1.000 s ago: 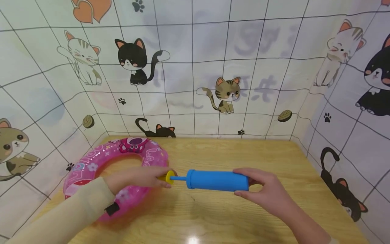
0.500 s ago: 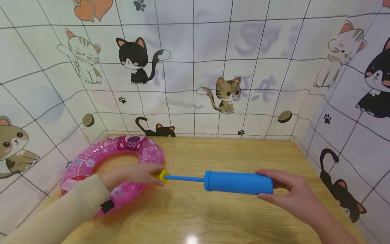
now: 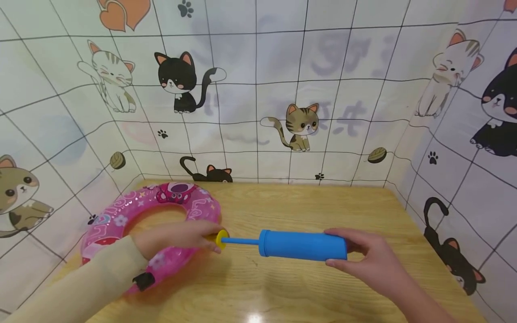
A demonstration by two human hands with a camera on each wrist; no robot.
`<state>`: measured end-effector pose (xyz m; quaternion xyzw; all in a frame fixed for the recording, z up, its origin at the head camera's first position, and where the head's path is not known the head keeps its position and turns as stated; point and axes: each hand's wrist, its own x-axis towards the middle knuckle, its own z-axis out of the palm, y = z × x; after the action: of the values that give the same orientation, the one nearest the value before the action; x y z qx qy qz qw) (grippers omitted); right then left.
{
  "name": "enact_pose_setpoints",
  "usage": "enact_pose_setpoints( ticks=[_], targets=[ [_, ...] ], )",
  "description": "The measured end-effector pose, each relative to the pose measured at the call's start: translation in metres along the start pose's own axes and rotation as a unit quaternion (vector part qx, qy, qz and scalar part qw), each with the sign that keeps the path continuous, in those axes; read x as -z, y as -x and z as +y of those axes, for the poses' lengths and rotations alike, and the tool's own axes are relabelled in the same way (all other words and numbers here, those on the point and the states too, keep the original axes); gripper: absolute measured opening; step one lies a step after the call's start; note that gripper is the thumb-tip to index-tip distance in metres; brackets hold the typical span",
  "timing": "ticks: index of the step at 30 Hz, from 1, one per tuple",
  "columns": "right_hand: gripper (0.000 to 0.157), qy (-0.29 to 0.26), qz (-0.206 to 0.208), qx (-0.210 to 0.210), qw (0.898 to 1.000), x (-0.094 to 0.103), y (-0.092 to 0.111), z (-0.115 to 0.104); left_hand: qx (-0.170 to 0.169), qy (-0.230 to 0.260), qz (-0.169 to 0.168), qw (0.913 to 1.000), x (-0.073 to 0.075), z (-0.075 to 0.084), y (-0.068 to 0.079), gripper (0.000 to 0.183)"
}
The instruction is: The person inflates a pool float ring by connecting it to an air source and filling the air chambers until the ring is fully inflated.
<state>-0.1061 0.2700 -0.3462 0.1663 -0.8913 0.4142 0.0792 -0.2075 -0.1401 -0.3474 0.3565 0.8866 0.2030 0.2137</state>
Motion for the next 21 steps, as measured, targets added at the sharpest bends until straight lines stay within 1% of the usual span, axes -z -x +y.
enact_pose_setpoints(
  ticks=[2,5,9,13,16,21],
  targets=[
    [0.053,0.004,0.007,0.009,1.000,-0.007,-0.003,-0.005,-0.004,-0.003,0.004,1.0000,-0.001,0.004,-0.003,0.030],
    [0.052,-0.006,0.003,0.014,1.000,-0.016,-0.009,-0.012,-0.003,-0.004,0.003,1.0000,-0.002,0.008,-0.009,0.029],
    [0.052,-0.026,-0.010,0.005,1.000,-0.029,-0.016,-0.018,0.001,-0.001,-0.009,1.0000,-0.006,0.011,-0.015,0.031],
    [0.053,-0.039,-0.014,0.008,0.999,-0.041,-0.022,-0.020,-0.007,0.008,-0.015,0.9998,-0.009,0.017,-0.019,0.032],
    [0.053,-0.042,-0.019,0.011,0.999,-0.047,-0.024,-0.021,-0.009,0.025,-0.019,0.9995,-0.011,0.022,-0.021,0.034],
    [0.053,-0.035,-0.026,0.021,0.999,-0.050,-0.026,-0.020,0.004,0.040,-0.022,0.9990,-0.013,0.026,-0.021,0.039]
  ],
)
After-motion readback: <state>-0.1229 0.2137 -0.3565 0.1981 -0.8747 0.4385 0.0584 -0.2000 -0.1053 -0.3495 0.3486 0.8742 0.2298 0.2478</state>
